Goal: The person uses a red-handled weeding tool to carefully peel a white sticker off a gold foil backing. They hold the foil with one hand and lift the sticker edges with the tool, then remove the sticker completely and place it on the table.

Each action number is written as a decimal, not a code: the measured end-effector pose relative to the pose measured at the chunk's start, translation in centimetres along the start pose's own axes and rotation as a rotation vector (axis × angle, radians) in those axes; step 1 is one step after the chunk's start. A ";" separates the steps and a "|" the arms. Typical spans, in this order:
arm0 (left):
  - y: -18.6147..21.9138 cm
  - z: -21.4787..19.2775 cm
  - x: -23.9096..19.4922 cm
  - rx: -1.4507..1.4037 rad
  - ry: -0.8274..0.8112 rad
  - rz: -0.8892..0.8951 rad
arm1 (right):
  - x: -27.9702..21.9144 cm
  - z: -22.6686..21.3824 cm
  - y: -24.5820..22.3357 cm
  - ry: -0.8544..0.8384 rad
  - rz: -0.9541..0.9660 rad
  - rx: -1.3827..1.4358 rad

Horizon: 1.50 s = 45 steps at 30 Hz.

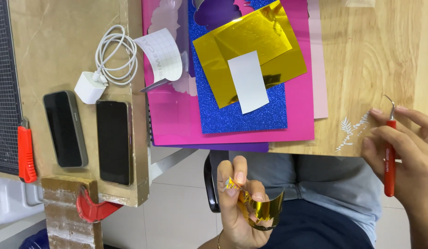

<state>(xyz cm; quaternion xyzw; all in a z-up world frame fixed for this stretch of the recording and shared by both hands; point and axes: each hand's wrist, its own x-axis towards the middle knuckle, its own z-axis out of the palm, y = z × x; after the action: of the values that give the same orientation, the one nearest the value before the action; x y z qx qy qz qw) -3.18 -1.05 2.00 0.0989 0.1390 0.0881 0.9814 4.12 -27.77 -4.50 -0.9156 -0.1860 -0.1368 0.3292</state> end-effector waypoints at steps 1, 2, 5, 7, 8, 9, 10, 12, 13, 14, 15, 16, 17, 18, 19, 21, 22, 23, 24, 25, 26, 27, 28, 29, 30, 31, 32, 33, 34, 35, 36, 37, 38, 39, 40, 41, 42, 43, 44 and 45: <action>0.0 -0.1 0.0 -0.001 0.000 -0.001 | -0.2 0.1 0.1 0.000 0.000 -0.002; 0.0 -0.2 0.0 -0.019 0.007 -0.008 | -0.4 0.1 0.3 0.009 0.006 0.025; 0.1 -0.5 0.0 -0.034 0.018 -0.019 | -1.1 0.4 0.8 0.030 0.044 0.057; 0.0 -0.6 0.0 -0.034 0.023 -0.025 | -1.2 0.3 0.6 0.041 0.075 0.060; 0.0 -0.5 0.0 -0.024 0.024 -0.021 | -1.0 0.2 0.3 0.047 0.103 0.069; 0.0 -0.5 0.0 -0.015 0.025 -0.016 | -0.8 0.0 -0.1 0.052 0.133 0.079; -0.1 -0.5 0.0 -0.017 0.025 -0.018 | -0.6 0.0 -0.3 0.051 0.133 0.076; -0.2 -0.4 0.0 0.012 0.031 -0.001 | -0.1 0.1 -0.6 0.091 0.095 0.052; -0.2 -0.4 0.0 0.012 0.030 0.000 | 0.1 0.1 -0.8 0.091 0.094 0.051; -0.3 -0.5 0.1 0.011 0.031 -0.001 | 0.3 0.1 -1.0 0.102 0.077 0.041; -0.3 -0.5 0.0 0.011 0.033 -0.003 | 0.5 0.1 -1.2 0.112 0.060 0.031; -0.3 -0.5 0.0 0.010 0.033 -0.003 | 0.3 0.2 -1.1 0.111 0.060 0.031; -0.4 -0.5 0.0 0.008 0.028 -0.002 | 0.1 0.2 -1.0 0.131 0.062 0.038; -0.4 -0.5 0.0 0.006 0.023 0.000 | -0.1 0.3 -0.8 0.152 0.064 0.045; -0.4 -0.5 0.0 0.005 0.023 -0.001 | -0.3 0.3 -0.8 0.152 0.064 0.043; -0.4 -0.5 0.0 0.026 0.045 0.004 | -0.8 0.3 -0.7 0.165 0.107 0.116; -0.5 -0.6 0.0 0.025 0.045 0.002 | -0.9 0.3 -0.8 0.164 0.108 0.114; -0.5 -0.6 0.0 0.033 0.042 0.004 | -1.0 0.4 -0.9 0.194 0.102 0.127; -0.5 -0.6 0.0 0.041 0.039 0.006 | -1.1 0.5 -1.1 0.223 0.096 0.140; -0.6 -0.6 0.1 0.039 0.039 0.005 | -1.1 0.5 -1.5 0.223 0.097 0.138; -0.7 -0.6 0.1 0.038 0.032 0.007 | -1.2 0.5 -1.9 0.263 0.084 0.150; -0.7 -0.6 0.1 0.038 0.024 0.011 | -1.2 0.6 -2.3 0.304 0.071 0.163; -0.8 -0.6 0.1 0.037 0.024 0.011 | -1.2 0.3 -2.8 0.303 0.070 0.162; -0.9 -0.6 0.1 0.045 0.025 0.010 | -1.3 0.1 -3.4 0.318 0.043 0.171; -0.9 -0.6 0.0 0.052 0.025 0.009 | -1.4 -0.1 -4.0 0.333 0.016 0.180; -1.0 -0.5 0.1 0.052 0.025 0.006 | -1.2 -0.1 -4.6 0.334 0.018 0.178; -1.1 -0.4 0.0 0.070 0.031 0.004 | -1.1 -0.2 -5.3 0.336 -0.008 0.237; -1.2 -0.2 0.1 0.085 0.036 0.002 | -1.0 -0.3 -5.9 0.339 -0.037 0.294; -1.3 -0.4 0.0 0.084 0.034 -0.001 | -0.6 -0.7 -7.0 0.341 -0.036 0.291; -1.4 -0.5 0.0 0.065 0.024 -0.005 | -0.2 -1.2 -8.0 0.238 0.015 0.377; -1.6 -0.6 -0.1 0.046 0.014 -0.009 | 0.1 -1.7 -9.1 0.135 0.068 0.462; -1.8 -0.5 -0.2 0.043 0.014 -0.014 | 0.1 -1.7 -9.8 0.135 0.070 0.457; -2.0 -0.3 -0.3 0.068 0.023 -0.005 | 0.1 -1.6 -10.5 0.048 0.141 0.663; -2.3 -0.1 -0.3 0.091 0.030 0.002 | 0.1 -1.6 -11.2 -0.040 0.215 0.868; -2.5 -0.4 -0.5 0.086 0.029 -0.003 | -0.2 -1.3 -11.5 -0.038 0.216 0.861; -2.8 -0.6 -0.8 0.153 -0.023 0.026 | -0.5 -1.0 -11.8 -0.073 0.332 1.168; -3.1 -0.9 -1.0 0.219 -0.075 0.055 | -0.9 -0.7 -12.2 -0.102 0.454 1.477; -3.5 -0.7 -1.0 0.209 -0.073 0.047 | -1.1 -0.6 -12.2 -0.100 0.459 1.465; -3.9 -0.4 -1.0 0.298 -0.127 0.121 | -1.3 -0.5 -12.2 -0.062 0.504 1.502; -4.4 -0.2 -1.0 0.385 -0.178 0.197 | -1.5 -0.4 -12.1 -0.025 0.549 1.539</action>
<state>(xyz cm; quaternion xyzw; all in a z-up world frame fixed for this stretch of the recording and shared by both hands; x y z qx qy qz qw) -3.58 -5.45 1.15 0.3049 0.0560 0.1460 0.9395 -2.48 -19.74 1.92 -0.4478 -0.0004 0.1250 0.8854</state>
